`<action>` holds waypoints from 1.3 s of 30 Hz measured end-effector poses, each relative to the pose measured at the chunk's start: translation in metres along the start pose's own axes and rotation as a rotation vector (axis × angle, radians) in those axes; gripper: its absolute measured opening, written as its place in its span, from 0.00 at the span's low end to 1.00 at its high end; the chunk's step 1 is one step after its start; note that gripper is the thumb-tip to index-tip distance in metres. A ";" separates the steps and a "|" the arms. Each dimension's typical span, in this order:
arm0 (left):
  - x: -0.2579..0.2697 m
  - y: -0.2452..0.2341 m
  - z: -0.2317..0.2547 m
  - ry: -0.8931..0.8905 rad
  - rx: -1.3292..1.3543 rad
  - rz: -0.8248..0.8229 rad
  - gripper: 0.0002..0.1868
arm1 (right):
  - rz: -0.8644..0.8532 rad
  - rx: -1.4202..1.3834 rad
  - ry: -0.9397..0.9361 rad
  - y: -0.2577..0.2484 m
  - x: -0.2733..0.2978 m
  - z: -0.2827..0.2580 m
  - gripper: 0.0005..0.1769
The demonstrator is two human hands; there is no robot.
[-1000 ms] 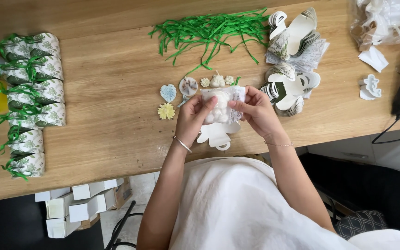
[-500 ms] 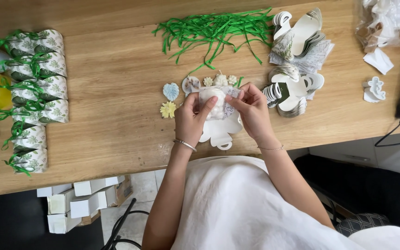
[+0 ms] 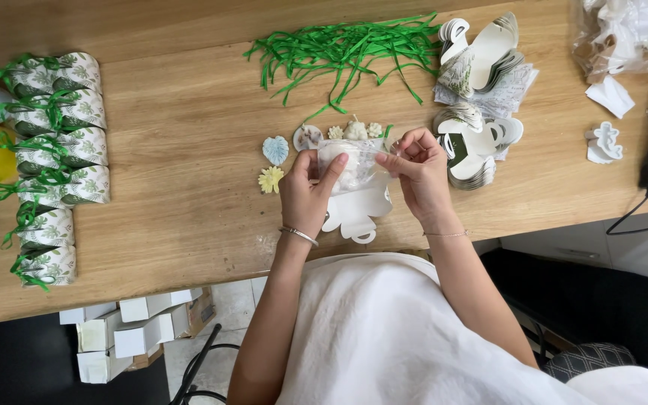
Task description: Packaging decorative candles into small boxes and placing one on a display shelf.
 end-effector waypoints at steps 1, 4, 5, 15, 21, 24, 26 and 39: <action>0.000 -0.001 -0.001 -0.001 0.000 0.000 0.20 | 0.001 0.000 0.001 -0.001 0.001 0.001 0.18; -0.002 -0.004 -0.001 0.058 -0.007 0.026 0.21 | -0.002 -0.069 -0.018 0.002 0.001 -0.001 0.17; -0.003 -0.005 -0.002 0.062 0.022 0.031 0.21 | -0.007 -0.137 0.012 0.006 0.001 -0.005 0.17; -0.012 -0.010 -0.022 0.057 0.340 0.015 0.17 | 0.027 -0.655 0.404 -0.025 0.001 0.044 0.16; -0.005 -0.016 -0.018 0.089 0.289 -0.002 0.18 | -0.199 -0.167 0.390 0.005 0.007 0.039 0.27; 0.004 -0.021 0.004 0.097 0.179 0.006 0.19 | -0.256 -0.223 0.366 0.015 0.009 0.039 0.30; 0.006 -0.024 0.006 0.070 0.088 0.008 0.19 | -0.278 -0.243 0.373 0.014 0.013 0.040 0.30; 0.007 -0.038 -0.018 0.089 0.257 0.011 0.16 | -0.182 -0.048 0.295 0.019 0.017 0.058 0.16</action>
Point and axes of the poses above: each hand's wrist, its own x-axis away from the middle knuckle, its own y-axis out of the palm, z = x × y, the point moved 3 cm from there along -x, towards the middle knuckle, and after that the axes turned 12 degrees about -y, right-handed, at the moved point
